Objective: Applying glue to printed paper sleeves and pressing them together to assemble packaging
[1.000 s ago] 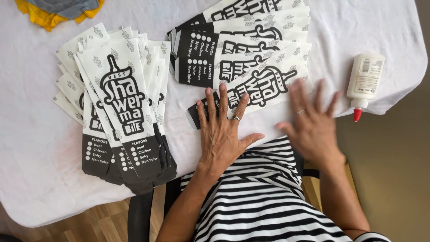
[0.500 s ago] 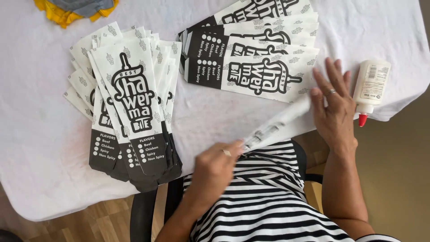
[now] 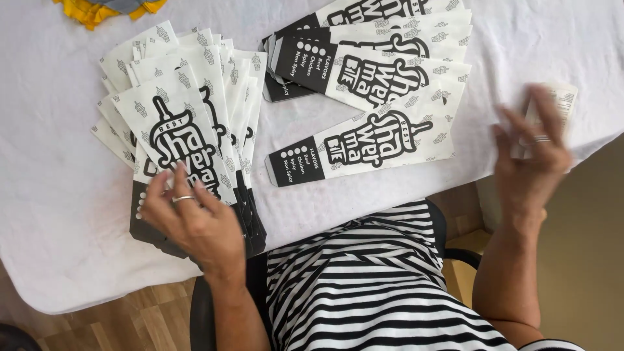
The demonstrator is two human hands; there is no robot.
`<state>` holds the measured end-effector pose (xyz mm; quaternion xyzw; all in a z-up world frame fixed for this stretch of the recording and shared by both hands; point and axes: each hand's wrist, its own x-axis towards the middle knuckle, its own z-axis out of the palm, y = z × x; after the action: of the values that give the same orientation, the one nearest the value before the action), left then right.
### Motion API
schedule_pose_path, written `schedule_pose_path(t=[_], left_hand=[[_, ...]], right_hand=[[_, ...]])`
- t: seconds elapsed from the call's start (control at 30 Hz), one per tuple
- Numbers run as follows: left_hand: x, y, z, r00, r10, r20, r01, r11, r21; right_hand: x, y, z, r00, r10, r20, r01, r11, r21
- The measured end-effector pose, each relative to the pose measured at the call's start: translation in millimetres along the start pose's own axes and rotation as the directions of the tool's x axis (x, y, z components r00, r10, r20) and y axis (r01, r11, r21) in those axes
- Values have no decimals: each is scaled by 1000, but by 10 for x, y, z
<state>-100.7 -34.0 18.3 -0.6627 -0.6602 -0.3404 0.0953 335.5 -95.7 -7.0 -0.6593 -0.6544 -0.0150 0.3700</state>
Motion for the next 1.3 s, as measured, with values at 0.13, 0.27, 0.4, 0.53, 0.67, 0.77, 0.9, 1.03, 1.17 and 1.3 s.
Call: schedule_pose_path(t=[0.13, 0.27, 0.4, 0.53, 0.67, 0.77, 0.9, 1.03, 1.17, 1.3], left_hand=[[-111, 513, 161, 919, 335, 206, -196, 845, -498], [-264, 735, 403, 713, 619, 329, -444, 762, -472], [-302, 844, 464, 734, 604, 310, -459, 778, -428], [-214, 878, 505, 738, 622, 264, -486, 760, -432], [-93, 853, 523, 699, 630, 338, -436, 751, -497], [27, 852, 517, 711, 623, 325, -413, 745, -524], [92, 794, 587, 737, 557, 382, -327, 789, -519], [124, 788, 576, 720, 531, 447, -285, 813, -508], [86, 781, 599, 729, 501, 466, -245, 828, -505], [138, 798, 592, 728, 509, 460, -241, 817, -523]], right_hand=[[-45, 296, -349, 971, 197, -133, -236, 877, -419], [18, 238, -503, 717, 689, 107, -677, 724, -132], [-143, 262, -472, 616, 783, 86, -761, 563, 321], [-336, 396, -384, 576, 817, 9, -544, 376, 750], [-418, 354, -171, 854, 519, -23, -234, 423, 876], [-514, 238, 71, 960, 279, -17, -122, 472, 873], [-339, -198, 290, 919, 384, 85, -298, 539, 788], [-303, -302, 334, 865, 479, 147, -437, 577, 690], [-328, 103, 107, 886, 464, 15, -324, 597, 734], [-514, 753, -156, 885, 441, -152, -176, 617, 767]])
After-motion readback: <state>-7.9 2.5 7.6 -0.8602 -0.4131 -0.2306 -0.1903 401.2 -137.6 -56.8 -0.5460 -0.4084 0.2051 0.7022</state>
